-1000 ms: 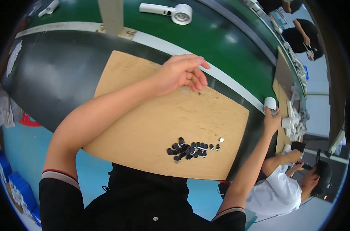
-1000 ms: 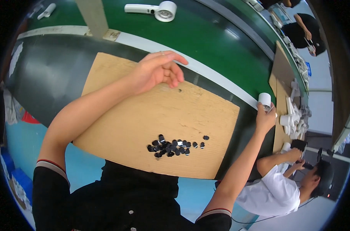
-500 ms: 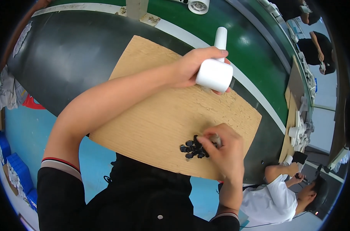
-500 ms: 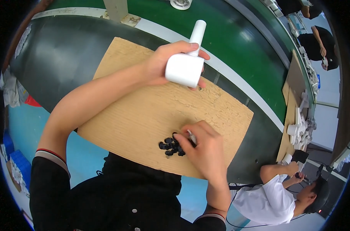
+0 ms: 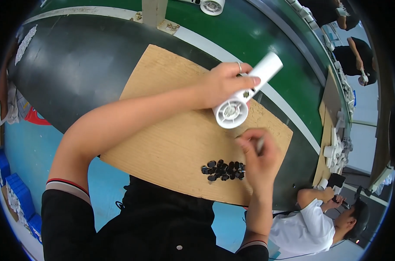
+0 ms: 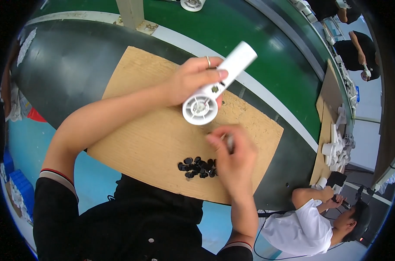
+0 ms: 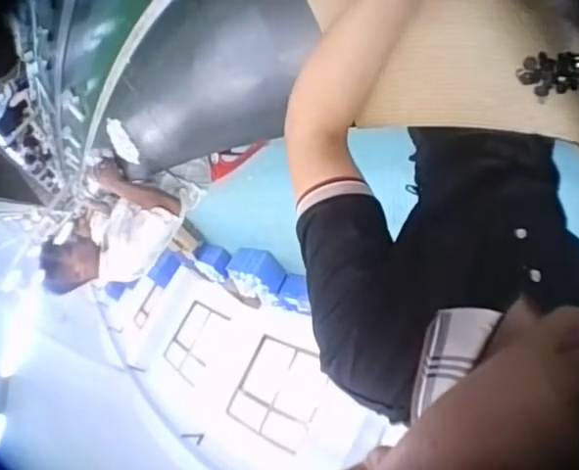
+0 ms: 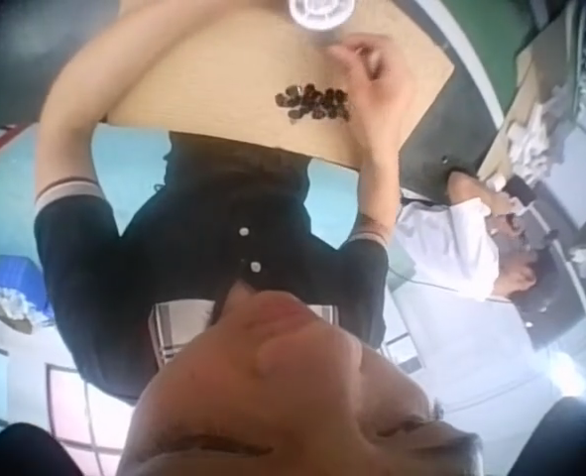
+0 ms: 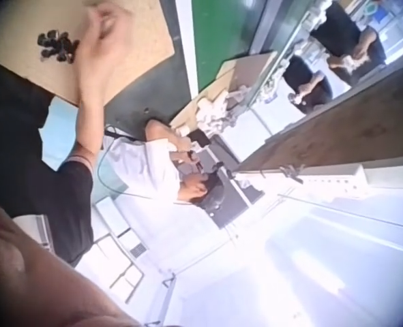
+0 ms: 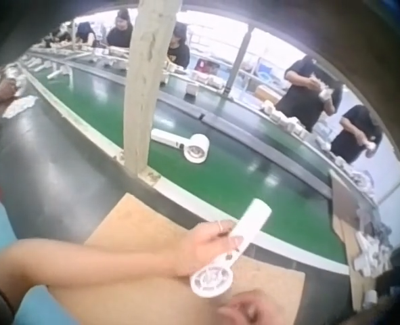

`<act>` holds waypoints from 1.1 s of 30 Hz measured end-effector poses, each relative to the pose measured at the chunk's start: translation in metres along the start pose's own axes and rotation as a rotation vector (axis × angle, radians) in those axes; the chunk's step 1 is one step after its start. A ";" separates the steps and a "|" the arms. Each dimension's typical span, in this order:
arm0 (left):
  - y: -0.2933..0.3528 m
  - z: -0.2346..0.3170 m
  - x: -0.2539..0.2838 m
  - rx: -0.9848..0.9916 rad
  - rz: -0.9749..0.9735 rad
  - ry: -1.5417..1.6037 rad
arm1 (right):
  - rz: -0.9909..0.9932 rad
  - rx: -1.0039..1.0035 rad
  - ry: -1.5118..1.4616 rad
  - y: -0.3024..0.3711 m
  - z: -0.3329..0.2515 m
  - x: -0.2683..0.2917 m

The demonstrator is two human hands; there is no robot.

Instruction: The person takes handheld fan housings from a conveyor belt, installs components into them using a tool, and places them back onto the conveyor. The person then dispenses adhesive onto small pieces on a board with an applicator.

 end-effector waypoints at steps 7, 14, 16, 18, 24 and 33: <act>0.007 -0.001 -0.004 -0.013 -0.083 -0.104 | 0.170 0.089 -0.177 -0.044 0.002 0.020; 0.005 0.003 -0.010 -0.011 -0.051 -0.263 | 0.258 0.256 -0.119 -0.037 0.000 0.025; 0.004 0.005 -0.011 -0.023 -0.043 -0.310 | 0.246 0.349 -0.051 -0.034 -0.008 0.027; 0.004 0.006 -0.010 -0.036 -0.031 -0.362 | 0.269 0.358 -0.022 -0.032 -0.007 0.025; 0.005 0.000 -0.011 -0.042 -0.024 -0.295 | 0.280 0.372 -0.053 -0.031 -0.001 0.027; 0.009 0.005 -0.016 0.079 -0.113 -0.214 | 0.242 0.388 -0.192 -0.032 0.005 0.015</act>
Point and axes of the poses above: each hand's wrist, its own y-axis away from the middle knuckle, its own x-axis out of the back of the hand, z = x × y, the point moved 10 cm from there along -y, towards the middle knuckle, and after that the axes turned 14 degrees about -z, right-handed, at the moved point
